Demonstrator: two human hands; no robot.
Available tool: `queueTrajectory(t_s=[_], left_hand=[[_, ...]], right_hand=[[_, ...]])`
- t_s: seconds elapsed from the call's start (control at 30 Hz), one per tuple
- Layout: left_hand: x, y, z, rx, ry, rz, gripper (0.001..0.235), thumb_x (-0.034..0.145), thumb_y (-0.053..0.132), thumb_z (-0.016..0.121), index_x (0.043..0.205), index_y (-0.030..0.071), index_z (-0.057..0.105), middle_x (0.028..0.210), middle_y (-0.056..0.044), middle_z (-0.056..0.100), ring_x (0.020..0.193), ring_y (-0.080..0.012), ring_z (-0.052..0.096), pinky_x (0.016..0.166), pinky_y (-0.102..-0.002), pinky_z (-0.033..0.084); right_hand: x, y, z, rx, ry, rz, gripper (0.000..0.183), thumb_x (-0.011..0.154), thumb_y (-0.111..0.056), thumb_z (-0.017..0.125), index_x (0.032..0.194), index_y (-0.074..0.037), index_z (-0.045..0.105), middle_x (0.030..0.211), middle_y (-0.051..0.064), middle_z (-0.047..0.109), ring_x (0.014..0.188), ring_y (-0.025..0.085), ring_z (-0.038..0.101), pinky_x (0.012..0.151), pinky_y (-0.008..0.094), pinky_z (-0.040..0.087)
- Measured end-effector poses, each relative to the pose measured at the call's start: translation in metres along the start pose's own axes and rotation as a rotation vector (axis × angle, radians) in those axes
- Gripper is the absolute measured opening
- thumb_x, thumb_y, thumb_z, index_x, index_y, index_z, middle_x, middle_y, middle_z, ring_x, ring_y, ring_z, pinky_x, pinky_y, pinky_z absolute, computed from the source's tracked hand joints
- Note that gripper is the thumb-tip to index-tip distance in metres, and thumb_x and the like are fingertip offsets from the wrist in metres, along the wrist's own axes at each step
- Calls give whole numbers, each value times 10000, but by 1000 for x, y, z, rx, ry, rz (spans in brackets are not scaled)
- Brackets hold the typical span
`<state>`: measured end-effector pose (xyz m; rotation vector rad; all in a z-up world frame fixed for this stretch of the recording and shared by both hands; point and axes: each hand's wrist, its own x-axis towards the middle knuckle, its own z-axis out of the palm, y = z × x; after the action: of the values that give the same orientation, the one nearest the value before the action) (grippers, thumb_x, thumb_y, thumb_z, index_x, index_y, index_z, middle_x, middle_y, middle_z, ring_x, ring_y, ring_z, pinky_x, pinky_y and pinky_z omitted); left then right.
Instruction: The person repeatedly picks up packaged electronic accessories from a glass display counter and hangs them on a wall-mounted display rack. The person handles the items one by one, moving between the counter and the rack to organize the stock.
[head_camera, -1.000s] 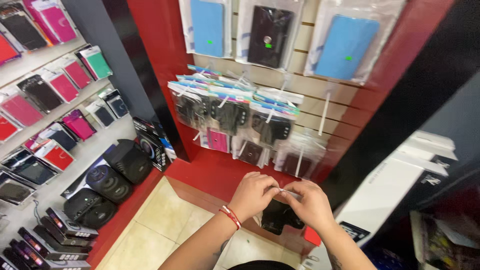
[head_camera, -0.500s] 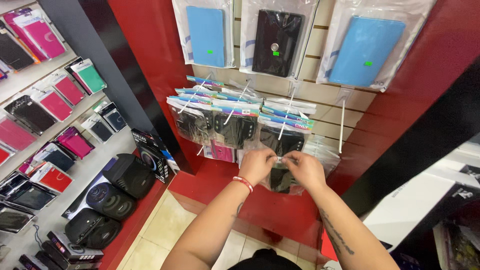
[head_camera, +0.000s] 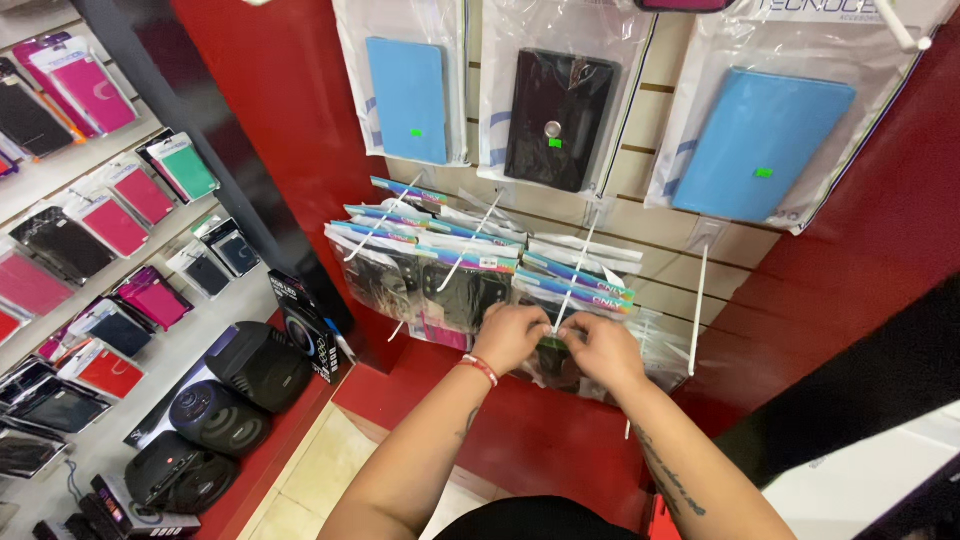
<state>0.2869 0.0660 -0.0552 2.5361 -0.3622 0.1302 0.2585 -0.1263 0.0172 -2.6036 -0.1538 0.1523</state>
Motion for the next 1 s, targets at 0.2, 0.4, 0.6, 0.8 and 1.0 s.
queueTrajectory(t_s=[0.2,0.4,0.6,0.8,1.0], left_hand=[[2,7,-4,-30,6,11,186,1004,327,631,1123,242,746,1105,-25,778,1179,-278,684,1207,-516,305],[20,7,-3,15,57,30,174,996,316,631,1088,229,750,1059,-29,784,1124,-272,709,1150,-484,385],[37,10,2,93,169,19,153,958,318,664,1042,245,768,940,8,786,1009,-238,746,1002,-414,494],[29,10,5,197,284,60,184,874,300,729,1056,278,747,960,47,758,1011,-213,727,1032,-411,461],[-17,39,-20,29,353,204,221,828,159,713,1048,172,717,966,-32,743,969,-318,667,850,-475,468]], right_hand=[[6,11,-1,38,-30,3,273,951,-445,596,1147,-364,767,1108,59,798,1159,363,695,1018,499,542],[31,18,0,-30,13,-12,269,965,-475,598,1165,-399,761,1018,70,794,1114,339,715,992,487,564],[53,28,5,-81,80,-26,265,972,-456,594,1174,-411,758,1075,44,795,1114,304,724,982,447,569],[18,33,7,-72,264,-285,450,864,-253,715,1314,-224,701,1197,127,746,1175,356,688,1027,504,533],[-52,49,11,143,301,-390,451,899,-196,684,1349,-179,666,1348,39,704,1266,287,613,1075,469,453]])
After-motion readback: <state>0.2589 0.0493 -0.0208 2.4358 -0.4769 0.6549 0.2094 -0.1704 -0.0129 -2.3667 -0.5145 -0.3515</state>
